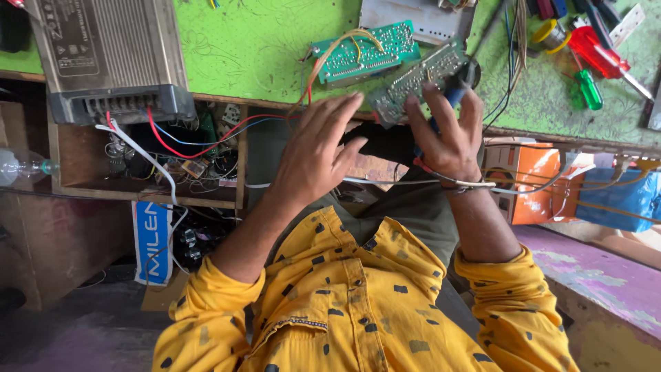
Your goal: The person solders wires to a green circuit board using a soldering iron and solder wire. They hold the board with one hand, apply the iron to specific points, and feed solder to create connections. The person flips the board to inspect both sides and continues soldering additional points.
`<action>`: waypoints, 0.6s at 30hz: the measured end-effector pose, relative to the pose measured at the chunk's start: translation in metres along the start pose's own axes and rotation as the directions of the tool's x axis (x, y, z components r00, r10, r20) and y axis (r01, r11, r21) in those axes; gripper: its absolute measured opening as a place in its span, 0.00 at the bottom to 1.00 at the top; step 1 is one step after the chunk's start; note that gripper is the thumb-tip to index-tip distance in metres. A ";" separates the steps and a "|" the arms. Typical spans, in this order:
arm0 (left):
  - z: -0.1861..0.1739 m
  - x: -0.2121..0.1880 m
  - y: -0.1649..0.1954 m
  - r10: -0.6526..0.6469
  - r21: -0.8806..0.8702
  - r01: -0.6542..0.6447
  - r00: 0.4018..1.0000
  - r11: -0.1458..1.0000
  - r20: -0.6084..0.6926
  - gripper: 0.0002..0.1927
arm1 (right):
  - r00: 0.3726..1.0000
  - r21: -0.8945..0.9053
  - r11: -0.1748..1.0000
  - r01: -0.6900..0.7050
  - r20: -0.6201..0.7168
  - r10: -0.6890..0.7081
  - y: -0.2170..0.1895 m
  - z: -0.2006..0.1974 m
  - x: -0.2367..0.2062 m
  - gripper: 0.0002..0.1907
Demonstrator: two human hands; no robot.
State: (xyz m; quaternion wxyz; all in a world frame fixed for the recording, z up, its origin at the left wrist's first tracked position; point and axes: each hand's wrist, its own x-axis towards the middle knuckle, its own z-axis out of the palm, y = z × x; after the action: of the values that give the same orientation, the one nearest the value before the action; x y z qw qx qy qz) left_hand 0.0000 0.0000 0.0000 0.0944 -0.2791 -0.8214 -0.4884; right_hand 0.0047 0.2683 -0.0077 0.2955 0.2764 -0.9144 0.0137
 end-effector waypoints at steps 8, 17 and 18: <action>-0.149 -0.084 0.091 0.176 -0.430 -0.125 0.981 0.894 0.082 0.30 | 0.734 0.617 0.654 -0.438 -0.175 0.656 -0.242 -0.175 0.069 0.08; -0.205 -0.123 0.106 -0.301 -0.764 0.290 0.945 0.577 0.131 0.10 | 0.762 0.442 0.733 -0.517 -0.152 0.630 -0.271 -0.212 0.054 0.11; -0.189 -0.108 0.077 -0.300 -0.748 0.275 0.948 0.604 0.106 0.10 | 0.748 0.448 0.725 -0.523 -0.165 0.642 -0.245 -0.181 0.042 0.11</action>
State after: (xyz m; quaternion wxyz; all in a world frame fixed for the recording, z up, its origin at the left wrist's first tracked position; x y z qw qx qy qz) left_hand 0.1091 -0.1728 0.1067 -0.0971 -0.1495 -0.5760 -0.7977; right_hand 0.1991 0.0742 0.1304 0.3566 0.0159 -0.8762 0.3239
